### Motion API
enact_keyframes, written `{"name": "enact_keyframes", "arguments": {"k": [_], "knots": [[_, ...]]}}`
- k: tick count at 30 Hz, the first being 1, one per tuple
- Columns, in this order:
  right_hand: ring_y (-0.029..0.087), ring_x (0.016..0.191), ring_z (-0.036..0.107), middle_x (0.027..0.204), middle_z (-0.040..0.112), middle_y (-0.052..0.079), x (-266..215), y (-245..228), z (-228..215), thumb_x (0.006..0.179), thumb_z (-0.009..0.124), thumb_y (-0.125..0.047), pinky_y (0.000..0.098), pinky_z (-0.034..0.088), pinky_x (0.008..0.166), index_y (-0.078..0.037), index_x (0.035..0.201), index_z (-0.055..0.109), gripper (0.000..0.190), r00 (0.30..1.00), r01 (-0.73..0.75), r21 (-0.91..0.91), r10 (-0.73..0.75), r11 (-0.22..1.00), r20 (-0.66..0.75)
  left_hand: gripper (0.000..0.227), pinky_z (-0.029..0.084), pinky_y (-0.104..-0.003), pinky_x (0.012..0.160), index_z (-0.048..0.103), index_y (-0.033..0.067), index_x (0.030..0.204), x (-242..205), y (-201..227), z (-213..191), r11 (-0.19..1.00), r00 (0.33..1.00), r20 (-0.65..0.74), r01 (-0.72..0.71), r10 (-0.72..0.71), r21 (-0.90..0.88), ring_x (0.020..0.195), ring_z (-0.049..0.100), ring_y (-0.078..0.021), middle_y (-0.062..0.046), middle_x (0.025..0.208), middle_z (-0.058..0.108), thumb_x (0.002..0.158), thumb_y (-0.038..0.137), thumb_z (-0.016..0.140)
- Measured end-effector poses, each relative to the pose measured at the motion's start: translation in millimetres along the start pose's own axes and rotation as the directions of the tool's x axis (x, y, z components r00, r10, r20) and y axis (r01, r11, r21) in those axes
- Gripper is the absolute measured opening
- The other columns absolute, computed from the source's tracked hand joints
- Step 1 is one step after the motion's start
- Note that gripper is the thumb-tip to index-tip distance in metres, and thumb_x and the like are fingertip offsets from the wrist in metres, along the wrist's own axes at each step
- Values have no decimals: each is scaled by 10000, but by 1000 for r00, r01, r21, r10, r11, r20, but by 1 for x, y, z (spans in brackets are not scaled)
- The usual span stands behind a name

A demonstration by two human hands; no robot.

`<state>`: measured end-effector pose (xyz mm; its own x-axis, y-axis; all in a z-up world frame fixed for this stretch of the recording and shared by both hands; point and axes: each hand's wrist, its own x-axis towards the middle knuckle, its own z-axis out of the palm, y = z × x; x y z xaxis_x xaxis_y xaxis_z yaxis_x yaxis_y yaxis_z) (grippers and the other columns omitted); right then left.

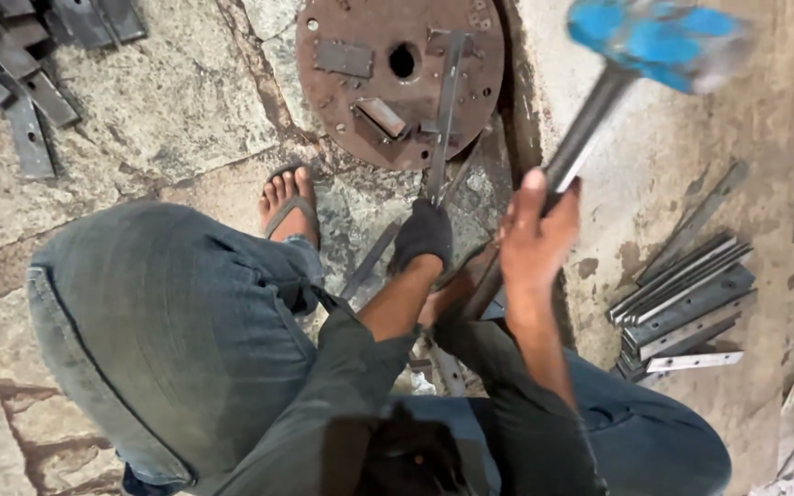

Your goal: The recorder uses a hammer to straighten and align metal strips against a metal circular base.

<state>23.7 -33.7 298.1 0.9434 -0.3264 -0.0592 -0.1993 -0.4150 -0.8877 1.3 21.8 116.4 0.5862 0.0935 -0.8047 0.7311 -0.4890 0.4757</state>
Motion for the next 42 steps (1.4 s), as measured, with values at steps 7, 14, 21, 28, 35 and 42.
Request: {"name": "enact_keyframes", "arguments": {"k": [7,14,21,28,35,42], "knots": [[52,504,510,727,526,7,8,-13,3,1154,493,-341,255,452,489,-2,1231,475,349,897,438,63,-432,897,-88,410,516,-577,907,556,133,1193,8,13,-2,997,998,0,55,-55,-49,1069,684,-439,-220,1126,718,992,479,470],[41,620,685,844,652,-47,43,112,47,1095,542,-419,292,615,553,20,1257,530,468,994,88,-381,-58,920,90,386,518,-568,913,567,138,1176,2,11,-11,988,996,43,86,-81,-128,1076,676,-442,-219,1116,721,979,459,482],[99,469,478,664,516,20,21,34,16,1111,584,-331,319,405,417,-48,975,534,318,958,-280,-26,281,960,50,404,514,-581,907,558,86,1169,4,-18,30,998,997,46,-58,59,-19,1063,672,-471,-263,1115,704,1007,448,479],[69,444,484,670,528,0,20,0,-3,1130,480,-238,261,417,414,-81,1025,529,195,980,187,284,-198,940,7,423,519,-578,941,536,116,1226,-12,13,-18,999,998,42,44,-44,-13,1106,686,-454,-243,1150,728,1018,467,423],[88,465,524,688,539,31,50,34,13,1158,487,-236,280,438,449,-55,982,527,257,889,457,217,-443,863,-112,388,498,-595,927,544,144,1211,-7,28,-26,987,992,81,101,-91,-122,1105,647,-467,-222,1169,690,1010,458,437],[88,569,588,732,622,25,55,89,43,1112,587,-379,282,479,474,-21,1032,604,367,990,74,-320,-30,944,140,434,511,-573,932,573,79,1184,1,20,-24,994,999,30,-34,37,-107,1121,651,-480,-277,1158,698,1019,455,431]]}}
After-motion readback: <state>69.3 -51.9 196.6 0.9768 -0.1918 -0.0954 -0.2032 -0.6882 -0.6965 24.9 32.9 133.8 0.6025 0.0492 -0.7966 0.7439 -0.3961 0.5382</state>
